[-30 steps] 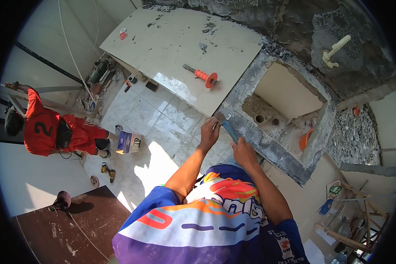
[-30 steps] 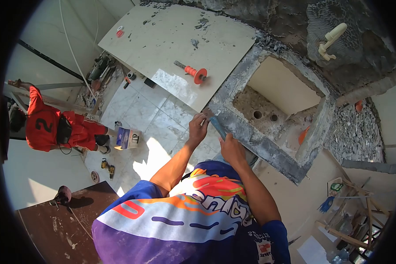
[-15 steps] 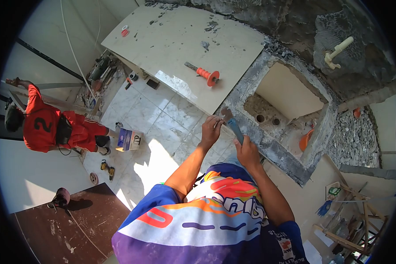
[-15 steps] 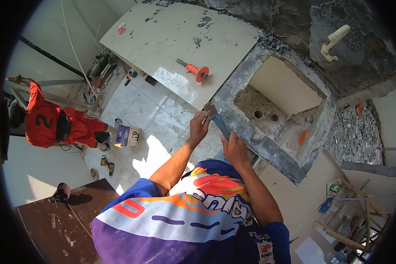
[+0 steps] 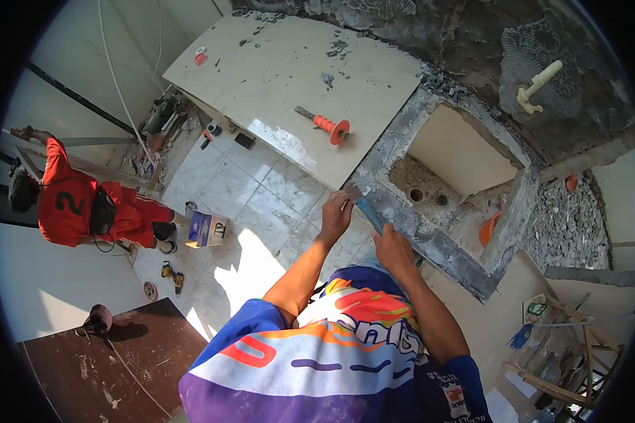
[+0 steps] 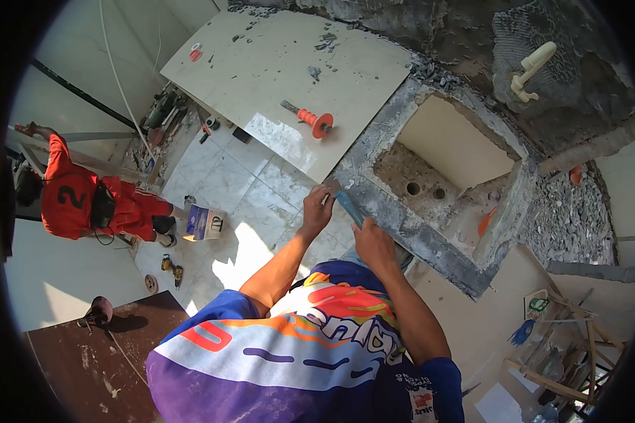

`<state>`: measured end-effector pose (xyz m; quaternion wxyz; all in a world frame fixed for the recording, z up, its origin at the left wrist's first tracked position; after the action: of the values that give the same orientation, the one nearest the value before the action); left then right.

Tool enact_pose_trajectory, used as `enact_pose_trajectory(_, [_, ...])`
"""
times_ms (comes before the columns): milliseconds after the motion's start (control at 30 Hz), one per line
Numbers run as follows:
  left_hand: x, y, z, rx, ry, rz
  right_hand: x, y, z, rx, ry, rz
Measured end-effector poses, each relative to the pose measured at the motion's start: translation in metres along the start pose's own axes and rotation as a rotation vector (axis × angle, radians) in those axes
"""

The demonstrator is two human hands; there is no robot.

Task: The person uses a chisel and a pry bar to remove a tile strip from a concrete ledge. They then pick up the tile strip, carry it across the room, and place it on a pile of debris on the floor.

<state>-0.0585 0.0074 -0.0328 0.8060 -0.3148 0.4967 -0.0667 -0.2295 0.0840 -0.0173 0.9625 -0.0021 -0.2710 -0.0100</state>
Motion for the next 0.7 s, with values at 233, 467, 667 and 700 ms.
enact_pose_trajectory(233, [-0.003,0.010,0.005,-0.015,0.027,0.010,-0.007,0.003,-0.003,0.037,0.002,-0.109])
enact_pose_trajectory(467, [-0.011,0.001,0.006,-0.023,0.017,0.017,-0.002,0.006,0.004,0.001,-0.045,-0.077])
enact_pose_trajectory(667, [-0.008,0.002,0.004,-0.023,0.047,0.027,0.006,0.002,0.018,-0.043,-0.081,-0.033])
enact_pose_trajectory(700, [-0.008,0.003,0.004,-0.023,0.045,0.030,0.010,0.003,0.025,-0.088,-0.129,-0.022])
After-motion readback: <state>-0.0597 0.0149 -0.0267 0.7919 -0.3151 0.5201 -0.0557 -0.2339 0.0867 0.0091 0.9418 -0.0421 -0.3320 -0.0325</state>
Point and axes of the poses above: each hand's wrist, its own y-axis away from the middle knuckle, its own z-axis out of the back of the hand, x = y × z, the point moved 9 cm from there along -y, towards the middle knuckle, and after that the axes turned 14 degrees about -x, right-handed, at the moved point
